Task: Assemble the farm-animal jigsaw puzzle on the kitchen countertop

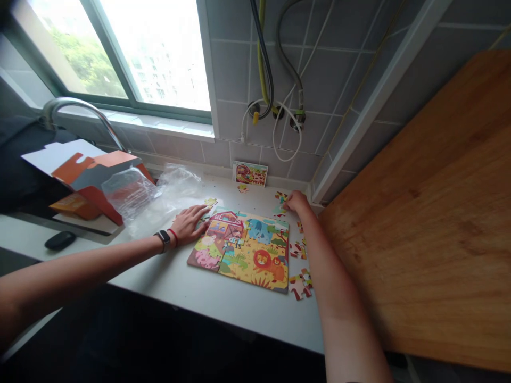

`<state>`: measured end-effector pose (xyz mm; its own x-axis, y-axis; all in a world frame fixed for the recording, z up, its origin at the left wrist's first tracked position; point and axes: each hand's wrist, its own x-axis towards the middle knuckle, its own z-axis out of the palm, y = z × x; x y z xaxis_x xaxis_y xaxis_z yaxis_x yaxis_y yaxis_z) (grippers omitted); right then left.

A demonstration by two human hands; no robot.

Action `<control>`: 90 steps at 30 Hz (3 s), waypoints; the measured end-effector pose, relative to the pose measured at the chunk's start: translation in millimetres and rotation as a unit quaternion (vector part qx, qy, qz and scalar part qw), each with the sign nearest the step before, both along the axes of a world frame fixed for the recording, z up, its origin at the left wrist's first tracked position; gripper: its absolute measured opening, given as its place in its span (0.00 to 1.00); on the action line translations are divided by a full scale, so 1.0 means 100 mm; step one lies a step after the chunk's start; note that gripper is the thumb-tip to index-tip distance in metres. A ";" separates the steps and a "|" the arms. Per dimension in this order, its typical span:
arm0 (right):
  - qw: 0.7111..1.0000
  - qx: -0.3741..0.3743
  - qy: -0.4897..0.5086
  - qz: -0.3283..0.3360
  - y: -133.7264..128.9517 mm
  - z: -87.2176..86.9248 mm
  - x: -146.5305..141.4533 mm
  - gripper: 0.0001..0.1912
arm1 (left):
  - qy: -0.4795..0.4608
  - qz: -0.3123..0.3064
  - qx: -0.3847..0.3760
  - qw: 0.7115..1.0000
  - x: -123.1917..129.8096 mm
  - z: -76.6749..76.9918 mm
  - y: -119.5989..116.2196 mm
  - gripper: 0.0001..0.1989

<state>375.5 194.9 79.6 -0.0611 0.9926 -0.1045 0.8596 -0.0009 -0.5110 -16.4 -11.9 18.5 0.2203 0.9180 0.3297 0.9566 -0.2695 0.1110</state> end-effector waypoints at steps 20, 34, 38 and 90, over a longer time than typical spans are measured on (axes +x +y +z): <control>0.935 -0.050 0.324 0.138 -2.04 -0.51 -0.73 0.20 | -0.154 -0.220 0.041 0.962 0.11 0.13 -0.16 0.10; 0.962 0.086 0.201 0.167 -2.16 -0.53 -0.89 0.06 | -0.181 -0.384 -0.025 0.905 0.32 0.15 -0.06 0.09; 0.962 0.097 0.177 0.184 -2.16 -0.51 -0.89 0.03 | -0.127 -0.393 -0.045 0.910 0.35 0.16 -0.15 0.10; 0.960 0.132 0.152 0.194 -1.89 -0.48 -0.57 0.09 | -0.166 -0.362 -0.086 0.913 0.41 0.09 -0.22 0.10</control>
<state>319.0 6.3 31.7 -0.4204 0.8780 0.2287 0.5803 0.4539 -0.6761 24.1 -33.6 27.7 0.7044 0.6156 0.3532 0.4408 -0.7695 0.4621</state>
